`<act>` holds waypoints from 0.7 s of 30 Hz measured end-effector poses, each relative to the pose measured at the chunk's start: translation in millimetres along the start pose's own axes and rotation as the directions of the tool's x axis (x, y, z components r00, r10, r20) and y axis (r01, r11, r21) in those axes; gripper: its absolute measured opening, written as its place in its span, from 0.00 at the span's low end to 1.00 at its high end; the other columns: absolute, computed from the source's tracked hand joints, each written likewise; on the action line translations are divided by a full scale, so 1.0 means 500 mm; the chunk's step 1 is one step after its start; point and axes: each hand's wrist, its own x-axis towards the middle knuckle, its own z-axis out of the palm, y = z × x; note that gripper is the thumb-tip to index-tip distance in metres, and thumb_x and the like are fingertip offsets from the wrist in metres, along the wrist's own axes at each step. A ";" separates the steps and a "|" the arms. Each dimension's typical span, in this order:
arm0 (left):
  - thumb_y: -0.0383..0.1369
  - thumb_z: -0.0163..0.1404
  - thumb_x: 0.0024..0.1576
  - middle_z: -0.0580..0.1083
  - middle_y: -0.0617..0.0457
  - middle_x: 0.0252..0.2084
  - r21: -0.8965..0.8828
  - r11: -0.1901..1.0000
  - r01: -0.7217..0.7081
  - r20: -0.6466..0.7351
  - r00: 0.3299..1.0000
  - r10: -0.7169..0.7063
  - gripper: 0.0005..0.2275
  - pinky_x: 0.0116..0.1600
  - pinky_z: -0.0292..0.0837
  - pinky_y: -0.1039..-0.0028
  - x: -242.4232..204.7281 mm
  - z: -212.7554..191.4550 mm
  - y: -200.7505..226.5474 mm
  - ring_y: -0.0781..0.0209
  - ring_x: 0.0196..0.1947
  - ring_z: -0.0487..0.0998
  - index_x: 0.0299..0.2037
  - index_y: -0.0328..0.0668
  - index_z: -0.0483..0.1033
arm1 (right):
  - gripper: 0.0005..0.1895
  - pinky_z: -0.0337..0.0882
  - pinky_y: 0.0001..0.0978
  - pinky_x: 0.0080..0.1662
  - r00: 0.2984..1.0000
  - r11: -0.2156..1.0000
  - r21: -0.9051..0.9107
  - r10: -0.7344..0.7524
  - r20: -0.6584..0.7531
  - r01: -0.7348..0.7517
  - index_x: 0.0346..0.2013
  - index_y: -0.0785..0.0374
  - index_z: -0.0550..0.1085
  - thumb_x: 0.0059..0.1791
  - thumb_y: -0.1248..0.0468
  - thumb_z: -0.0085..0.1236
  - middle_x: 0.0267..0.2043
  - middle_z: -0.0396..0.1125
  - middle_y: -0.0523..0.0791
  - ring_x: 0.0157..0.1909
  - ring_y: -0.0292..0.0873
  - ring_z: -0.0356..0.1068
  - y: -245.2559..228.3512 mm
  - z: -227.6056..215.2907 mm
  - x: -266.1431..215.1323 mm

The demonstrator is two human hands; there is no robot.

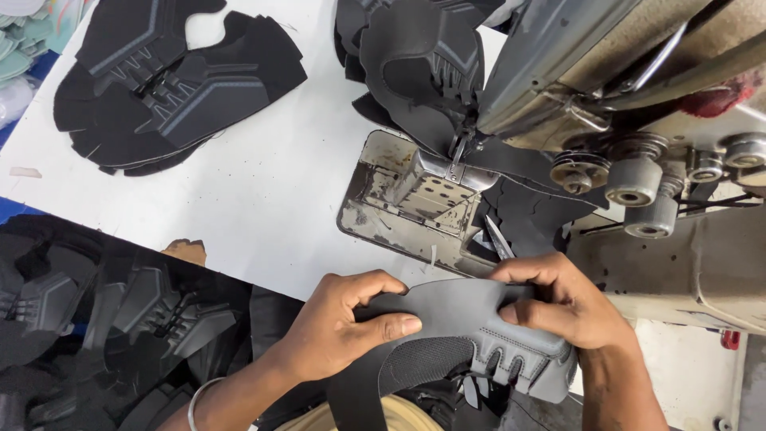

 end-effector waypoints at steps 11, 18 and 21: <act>0.37 0.60 0.57 0.76 0.58 0.26 -0.013 1.000 0.012 0.026 1.000 -0.012 0.13 0.32 0.70 0.79 -0.015 -0.009 -0.004 0.76 0.28 0.72 0.40 0.32 0.77 | 0.05 0.63 0.27 0.28 0.993 0.982 -0.145 -0.120 -0.005 0.118 0.29 0.67 0.80 0.42 0.68 0.68 0.22 0.69 0.39 0.25 0.31 0.64 -0.001 0.031 0.004; 0.35 0.56 0.61 0.77 0.44 0.28 0.329 0.893 -0.308 0.148 0.951 0.273 0.12 0.30 0.72 0.71 -0.038 -0.006 0.038 0.55 0.25 0.80 0.45 0.32 0.77 | 0.06 0.68 0.29 0.27 0.974 0.949 -0.219 -0.226 0.017 0.224 0.30 0.66 0.81 0.41 0.69 0.70 0.23 0.75 0.43 0.24 0.35 0.72 -0.054 0.053 -0.026; 0.34 0.57 0.62 0.77 0.44 0.28 0.420 0.739 -0.528 0.213 0.848 0.485 0.10 0.31 0.75 0.67 -0.044 -0.002 0.000 0.53 0.25 0.80 0.44 0.32 0.76 | 0.11 0.69 0.33 0.30 0.896 0.824 -0.372 -0.442 0.052 0.428 0.32 0.66 0.79 0.38 0.67 0.71 0.27 0.74 0.46 0.27 0.43 0.74 -0.114 0.060 -0.036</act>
